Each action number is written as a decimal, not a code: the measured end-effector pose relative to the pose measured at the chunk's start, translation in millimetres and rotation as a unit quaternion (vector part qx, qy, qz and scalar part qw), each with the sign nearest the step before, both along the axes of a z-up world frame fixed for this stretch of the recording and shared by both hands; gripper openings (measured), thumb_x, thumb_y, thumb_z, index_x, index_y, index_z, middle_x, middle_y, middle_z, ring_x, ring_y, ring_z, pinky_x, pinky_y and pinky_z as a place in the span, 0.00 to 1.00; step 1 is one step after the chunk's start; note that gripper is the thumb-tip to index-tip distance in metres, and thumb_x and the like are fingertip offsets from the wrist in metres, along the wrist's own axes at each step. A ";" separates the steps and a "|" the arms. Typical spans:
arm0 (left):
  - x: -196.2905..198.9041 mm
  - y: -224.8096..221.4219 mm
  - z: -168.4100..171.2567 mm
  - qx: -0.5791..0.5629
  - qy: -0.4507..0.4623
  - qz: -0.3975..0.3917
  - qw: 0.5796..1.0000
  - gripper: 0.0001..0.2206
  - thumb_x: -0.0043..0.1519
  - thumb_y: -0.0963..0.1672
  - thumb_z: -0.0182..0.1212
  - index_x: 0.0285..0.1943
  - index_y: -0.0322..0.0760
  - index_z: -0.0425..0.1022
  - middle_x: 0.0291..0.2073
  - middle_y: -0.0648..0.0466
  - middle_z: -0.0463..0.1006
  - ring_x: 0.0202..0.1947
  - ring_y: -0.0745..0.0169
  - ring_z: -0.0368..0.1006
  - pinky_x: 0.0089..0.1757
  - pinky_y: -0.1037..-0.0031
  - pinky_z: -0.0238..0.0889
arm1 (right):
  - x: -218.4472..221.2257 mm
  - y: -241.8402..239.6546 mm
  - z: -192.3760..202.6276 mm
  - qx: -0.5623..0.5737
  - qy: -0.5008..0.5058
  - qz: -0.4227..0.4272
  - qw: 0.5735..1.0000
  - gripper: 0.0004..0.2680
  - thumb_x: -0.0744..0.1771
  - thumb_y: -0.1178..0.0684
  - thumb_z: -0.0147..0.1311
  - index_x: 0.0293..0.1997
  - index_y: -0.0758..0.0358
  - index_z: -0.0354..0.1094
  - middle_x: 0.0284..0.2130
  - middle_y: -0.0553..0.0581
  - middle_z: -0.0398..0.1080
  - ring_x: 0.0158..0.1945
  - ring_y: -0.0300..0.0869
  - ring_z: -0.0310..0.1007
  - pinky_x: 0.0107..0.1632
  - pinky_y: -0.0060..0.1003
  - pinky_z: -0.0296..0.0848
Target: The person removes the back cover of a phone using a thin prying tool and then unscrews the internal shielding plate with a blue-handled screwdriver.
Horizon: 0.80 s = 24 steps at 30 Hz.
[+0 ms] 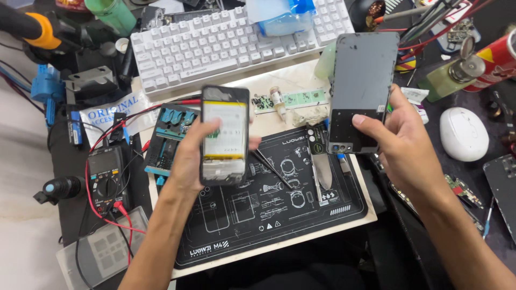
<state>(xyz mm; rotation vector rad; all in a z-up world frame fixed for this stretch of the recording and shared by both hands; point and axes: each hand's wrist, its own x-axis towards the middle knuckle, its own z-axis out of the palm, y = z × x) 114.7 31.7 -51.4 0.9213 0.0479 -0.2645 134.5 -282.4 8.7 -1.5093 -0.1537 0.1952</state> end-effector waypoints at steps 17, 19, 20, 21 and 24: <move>-12.1 -37.7 -15.5 0.546 -0.149 0.025 0.824 0.27 0.57 0.44 0.69 0.66 0.33 0.68 0.43 0.45 0.77 0.39 0.56 0.77 0.37 0.69 0.71 | 11.3 -11.4 -41.4 0.076 0.213 0.002 0.974 0.18 0.68 0.57 0.48 0.67 0.68 0.60 0.50 0.56 0.74 0.50 0.35 0.74 0.54 0.32 0.72; -13.2 -37.8 -16.3 0.587 -0.158 0.033 0.793 0.28 0.56 0.46 0.71 0.66 0.33 0.70 0.43 0.45 0.76 0.40 0.52 0.76 0.39 0.66 0.70 | 11.6 -12.2 -47.7 0.062 0.227 -0.019 0.972 0.19 0.67 0.56 0.49 0.67 0.69 0.59 0.51 0.56 0.74 0.52 0.36 0.73 0.55 0.32 0.71; -13.9 -38.4 -16.4 0.600 -0.146 0.028 0.786 0.29 0.55 0.46 0.71 0.66 0.34 0.70 0.42 0.45 0.75 0.40 0.52 0.76 0.40 0.65 0.70 | 11.1 -11.3 -51.2 0.063 0.223 -0.013 0.973 0.20 0.67 0.56 0.50 0.68 0.71 0.60 0.51 0.57 0.73 0.53 0.36 0.72 0.56 0.33 0.70; -14.4 -38.4 -16.0 0.614 -0.135 0.024 0.777 0.30 0.55 0.47 0.72 0.67 0.34 0.70 0.41 0.45 0.75 0.40 0.51 0.76 0.41 0.64 0.70 | 11.1 -9.9 -54.5 0.065 0.218 -0.007 0.974 0.20 0.67 0.56 0.51 0.68 0.73 0.60 0.52 0.58 0.72 0.53 0.37 0.72 0.57 0.33 0.70; -14.0 -40.1 -13.5 0.635 -0.149 0.027 0.757 0.33 0.54 0.49 0.72 0.68 0.33 0.68 0.42 0.44 0.75 0.41 0.50 0.77 0.41 0.62 0.71 | 10.6 -4.8 -61.5 0.039 0.236 0.005 0.971 0.21 0.66 0.56 0.51 0.69 0.71 0.60 0.51 0.59 0.73 0.52 0.38 0.72 0.56 0.33 0.70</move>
